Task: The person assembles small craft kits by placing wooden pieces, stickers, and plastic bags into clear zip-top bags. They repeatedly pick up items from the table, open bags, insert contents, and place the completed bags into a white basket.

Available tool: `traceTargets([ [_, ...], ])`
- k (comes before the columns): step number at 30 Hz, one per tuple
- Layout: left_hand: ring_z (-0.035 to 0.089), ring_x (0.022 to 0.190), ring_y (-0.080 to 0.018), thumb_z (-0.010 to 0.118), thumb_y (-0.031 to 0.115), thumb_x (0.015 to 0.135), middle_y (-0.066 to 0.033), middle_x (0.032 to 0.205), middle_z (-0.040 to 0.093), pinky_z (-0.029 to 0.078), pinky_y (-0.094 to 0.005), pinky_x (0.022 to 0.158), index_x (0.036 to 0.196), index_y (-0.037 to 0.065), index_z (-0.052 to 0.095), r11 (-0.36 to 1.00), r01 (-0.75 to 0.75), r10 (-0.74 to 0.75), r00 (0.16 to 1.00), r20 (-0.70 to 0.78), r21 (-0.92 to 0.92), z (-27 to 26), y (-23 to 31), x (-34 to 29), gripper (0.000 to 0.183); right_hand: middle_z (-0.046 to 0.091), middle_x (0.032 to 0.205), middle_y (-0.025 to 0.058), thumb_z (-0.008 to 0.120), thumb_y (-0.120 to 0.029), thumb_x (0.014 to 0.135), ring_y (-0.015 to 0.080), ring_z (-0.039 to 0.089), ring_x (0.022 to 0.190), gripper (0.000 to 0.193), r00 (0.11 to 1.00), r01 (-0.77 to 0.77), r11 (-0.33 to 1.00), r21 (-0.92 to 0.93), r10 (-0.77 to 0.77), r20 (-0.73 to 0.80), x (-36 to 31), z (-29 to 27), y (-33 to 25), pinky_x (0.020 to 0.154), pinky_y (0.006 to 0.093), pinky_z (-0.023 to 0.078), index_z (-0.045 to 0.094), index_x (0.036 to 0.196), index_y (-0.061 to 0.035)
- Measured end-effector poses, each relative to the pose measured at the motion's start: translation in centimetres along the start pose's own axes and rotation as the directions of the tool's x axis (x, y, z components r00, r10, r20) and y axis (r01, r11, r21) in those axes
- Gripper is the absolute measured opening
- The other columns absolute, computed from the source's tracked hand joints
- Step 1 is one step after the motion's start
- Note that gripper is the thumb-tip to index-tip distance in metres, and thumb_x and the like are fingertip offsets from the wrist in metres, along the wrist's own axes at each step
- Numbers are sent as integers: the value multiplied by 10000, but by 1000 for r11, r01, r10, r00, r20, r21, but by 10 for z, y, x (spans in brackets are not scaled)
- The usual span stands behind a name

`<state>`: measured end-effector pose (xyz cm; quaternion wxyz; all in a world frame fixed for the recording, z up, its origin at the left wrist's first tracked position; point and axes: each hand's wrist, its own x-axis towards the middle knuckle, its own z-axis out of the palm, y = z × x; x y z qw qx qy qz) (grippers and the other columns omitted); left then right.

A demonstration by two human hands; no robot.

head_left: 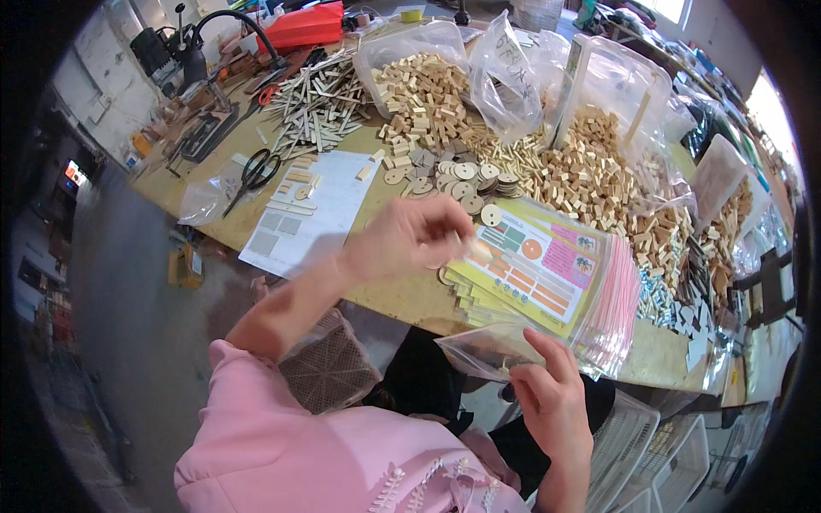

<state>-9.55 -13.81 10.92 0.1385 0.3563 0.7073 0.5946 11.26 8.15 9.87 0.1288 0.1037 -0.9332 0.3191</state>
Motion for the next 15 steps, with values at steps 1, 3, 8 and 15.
traceTargets([
  [1,622,750,-65,756,35,851,-19,902,677,511,-207,655,1011,27,683,990,-74,67,996,57,122,16,16,-11,176,602,1280,202,746,23,736,394,601,1118,151,1000,11,1000,3,-11,8,3,0,-1,899,435,528,659,857,2],
  [3,650,770,-101,777,58,840,-44,902,685,543,-244,676,1010,21,687,962,-178,142,975,173,209,38,31,-26,196,599,1285,203,746,22,735,392,602,1120,151,999,26,999,20,-26,18,9,-1,-7,899,434,529,660,858,5],
  [8,679,753,-175,737,32,844,-99,885,678,558,-291,670,987,16,681,871,-385,354,923,154,307,54,21,-22,155,605,1281,201,747,23,734,390,602,1131,156,1000,11,1000,23,-11,2,8,-1,-9,904,442,529,665,865,1],
  [15,687,819,-279,695,150,865,-155,961,671,540,-381,769,1002,13,690,581,174,97,955,-280,795,-86,-82,55,195,612,1278,194,747,30,744,395,598,1141,147,998,-49,999,-18,48,-30,-16,2,5,928,439,522,673,864,-11],
])
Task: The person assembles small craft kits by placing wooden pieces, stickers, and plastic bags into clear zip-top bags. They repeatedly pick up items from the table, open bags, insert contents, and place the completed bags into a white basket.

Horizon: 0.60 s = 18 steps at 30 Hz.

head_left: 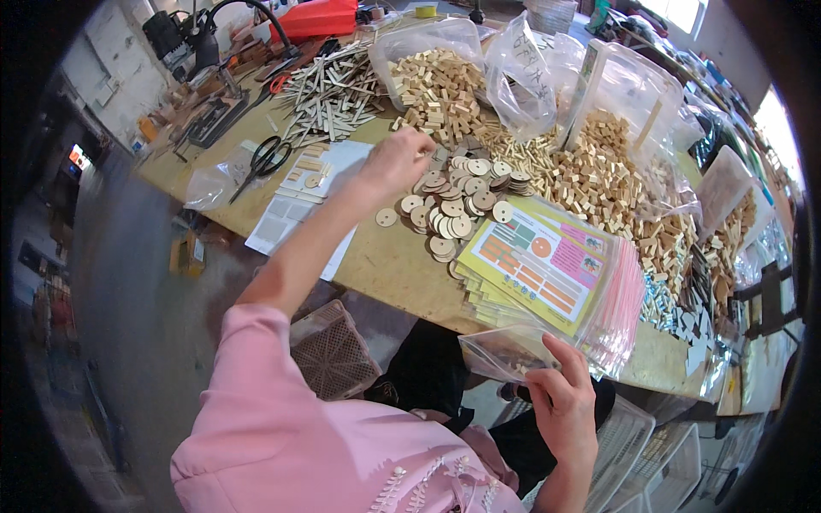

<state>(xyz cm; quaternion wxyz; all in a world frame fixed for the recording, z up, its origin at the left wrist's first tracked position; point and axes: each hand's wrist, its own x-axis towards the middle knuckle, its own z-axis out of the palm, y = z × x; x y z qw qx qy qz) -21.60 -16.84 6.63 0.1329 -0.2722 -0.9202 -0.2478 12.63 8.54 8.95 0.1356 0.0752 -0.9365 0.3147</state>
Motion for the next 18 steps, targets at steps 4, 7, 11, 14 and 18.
traceTargets([
  [4,680,904,-322,704,225,817,-184,973,668,530,-409,852,981,28,704,987,76,-86,994,64,141,16,-44,21,256,610,1285,191,748,28,745,394,591,1151,143,999,-47,999,-3,47,24,-2,0,-1,948,441,511,673,861,-9],
  [7,672,937,-334,722,282,791,-182,979,677,534,-409,854,971,26,707,978,101,-123,986,113,181,25,-58,26,314,609,1289,190,752,28,741,396,586,1157,149,998,-56,998,18,55,35,0,1,-2,954,441,506,674,862,-12],
  [11,697,863,-253,735,278,823,-130,928,693,556,-369,783,964,22,690,991,137,-137,990,32,-3,12,-32,18,296,607,1293,190,755,34,729,406,584,1161,161,999,-46,999,8,46,28,0,2,-1,946,446,507,672,859,-14],
  [14,672,779,-112,733,238,878,-41,853,699,555,-296,709,966,32,669,813,38,10,997,78,-581,0,28,-10,232,607,1300,185,752,57,722,397,588,1173,168,998,-63,998,11,63,25,2,3,-1,944,435,505,669,851,-12],
  [18,665,813,-138,761,184,860,-78,894,674,547,-288,717,1029,45,649,710,-99,344,913,221,-698,-33,125,-71,245,613,1301,179,743,90,725,370,603,1184,173,998,-36,999,10,36,43,14,3,-8,945,407,500,661,842,-8],
])
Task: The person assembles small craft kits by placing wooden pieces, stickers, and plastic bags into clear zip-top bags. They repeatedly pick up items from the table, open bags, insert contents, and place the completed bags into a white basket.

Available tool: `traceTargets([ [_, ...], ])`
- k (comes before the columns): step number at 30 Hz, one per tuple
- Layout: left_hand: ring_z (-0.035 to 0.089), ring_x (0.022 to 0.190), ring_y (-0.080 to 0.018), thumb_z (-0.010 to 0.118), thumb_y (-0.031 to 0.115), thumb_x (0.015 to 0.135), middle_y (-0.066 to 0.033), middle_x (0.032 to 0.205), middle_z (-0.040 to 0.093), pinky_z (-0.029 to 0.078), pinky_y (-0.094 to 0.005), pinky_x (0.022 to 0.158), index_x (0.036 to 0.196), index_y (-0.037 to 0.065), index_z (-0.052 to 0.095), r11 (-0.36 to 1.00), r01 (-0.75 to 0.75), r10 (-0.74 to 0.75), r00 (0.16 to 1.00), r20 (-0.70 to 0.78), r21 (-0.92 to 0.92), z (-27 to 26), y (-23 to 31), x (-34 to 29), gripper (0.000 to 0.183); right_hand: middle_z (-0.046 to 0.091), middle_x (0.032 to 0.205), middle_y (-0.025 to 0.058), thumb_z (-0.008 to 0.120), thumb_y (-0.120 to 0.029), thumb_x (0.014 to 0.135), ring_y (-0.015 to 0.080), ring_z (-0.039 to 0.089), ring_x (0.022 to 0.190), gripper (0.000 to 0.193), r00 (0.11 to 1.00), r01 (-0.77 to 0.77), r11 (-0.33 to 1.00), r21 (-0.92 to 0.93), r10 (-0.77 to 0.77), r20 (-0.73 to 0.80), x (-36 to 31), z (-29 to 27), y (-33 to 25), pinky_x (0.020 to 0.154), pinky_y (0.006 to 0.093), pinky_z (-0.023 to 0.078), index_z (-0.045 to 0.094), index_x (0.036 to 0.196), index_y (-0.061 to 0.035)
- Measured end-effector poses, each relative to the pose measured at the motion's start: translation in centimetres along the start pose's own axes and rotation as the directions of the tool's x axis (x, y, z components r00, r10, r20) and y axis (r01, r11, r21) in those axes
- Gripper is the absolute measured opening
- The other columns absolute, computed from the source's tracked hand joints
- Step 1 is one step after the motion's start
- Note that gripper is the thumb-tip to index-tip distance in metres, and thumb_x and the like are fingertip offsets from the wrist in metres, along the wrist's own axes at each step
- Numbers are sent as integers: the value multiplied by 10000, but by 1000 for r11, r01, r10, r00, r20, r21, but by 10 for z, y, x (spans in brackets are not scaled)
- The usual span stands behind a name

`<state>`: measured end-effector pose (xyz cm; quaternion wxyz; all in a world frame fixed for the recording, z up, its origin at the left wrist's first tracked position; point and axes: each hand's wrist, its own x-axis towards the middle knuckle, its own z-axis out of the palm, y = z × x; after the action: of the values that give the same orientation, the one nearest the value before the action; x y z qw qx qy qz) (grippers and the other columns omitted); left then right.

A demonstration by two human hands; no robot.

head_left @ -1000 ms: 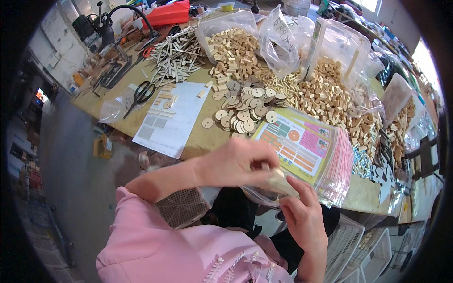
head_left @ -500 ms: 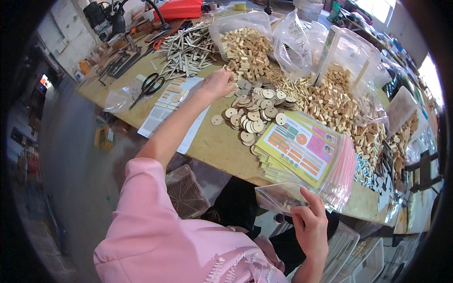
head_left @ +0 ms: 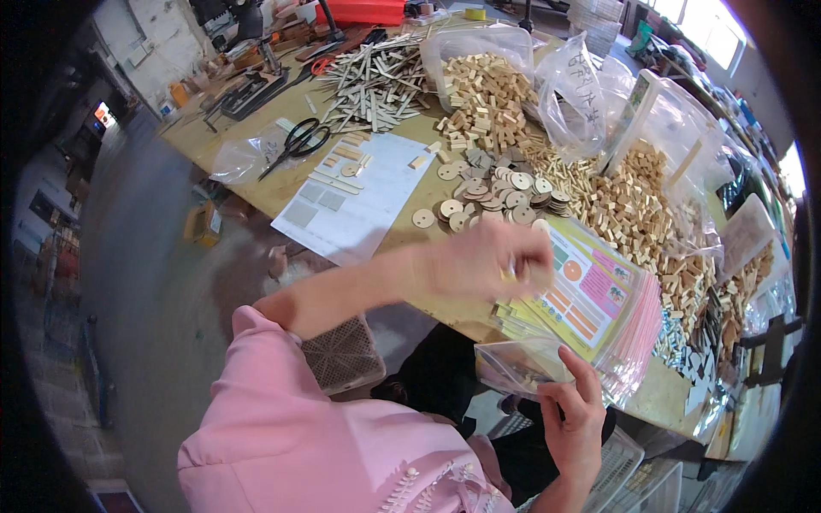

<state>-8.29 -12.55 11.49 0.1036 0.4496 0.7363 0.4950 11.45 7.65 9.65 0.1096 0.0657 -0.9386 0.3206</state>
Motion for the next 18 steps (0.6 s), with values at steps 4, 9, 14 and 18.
traceTargets([
  [4,672,882,-286,774,228,831,-124,942,670,559,-369,756,1020,50,650,933,-295,300,954,12,205,36,13,-19,287,604,1308,190,741,103,721,368,609,1178,185,999,-9,998,59,6,52,10,0,-8,943,410,501,657,845,-7],
  [9,675,852,-298,711,176,885,-136,978,661,555,-388,742,1055,74,679,888,-128,245,944,-219,442,-30,-37,5,200,586,1325,187,739,124,711,365,601,1200,204,1000,-5,1000,-2,5,10,2,-4,-3,948,413,506,658,848,-5],
  [14,673,965,-351,685,336,892,-190,1068,686,538,-448,830,1099,46,653,547,583,-74,748,-660,600,-210,-167,-5,358,592,1321,181,739,128,703,359,583,1232,213,996,-90,995,51,90,7,-14,-3,7,951,406,511,662,851,-5],
  [18,641,1134,-362,688,594,833,-184,1229,669,510,-501,926,1186,46,629,184,916,-401,401,-824,356,-278,-207,-14,655,610,1304,177,740,120,701,358,586,1226,211,995,-100,995,-15,99,-18,-18,-1,9,960,406,503,663,849,-10],
])
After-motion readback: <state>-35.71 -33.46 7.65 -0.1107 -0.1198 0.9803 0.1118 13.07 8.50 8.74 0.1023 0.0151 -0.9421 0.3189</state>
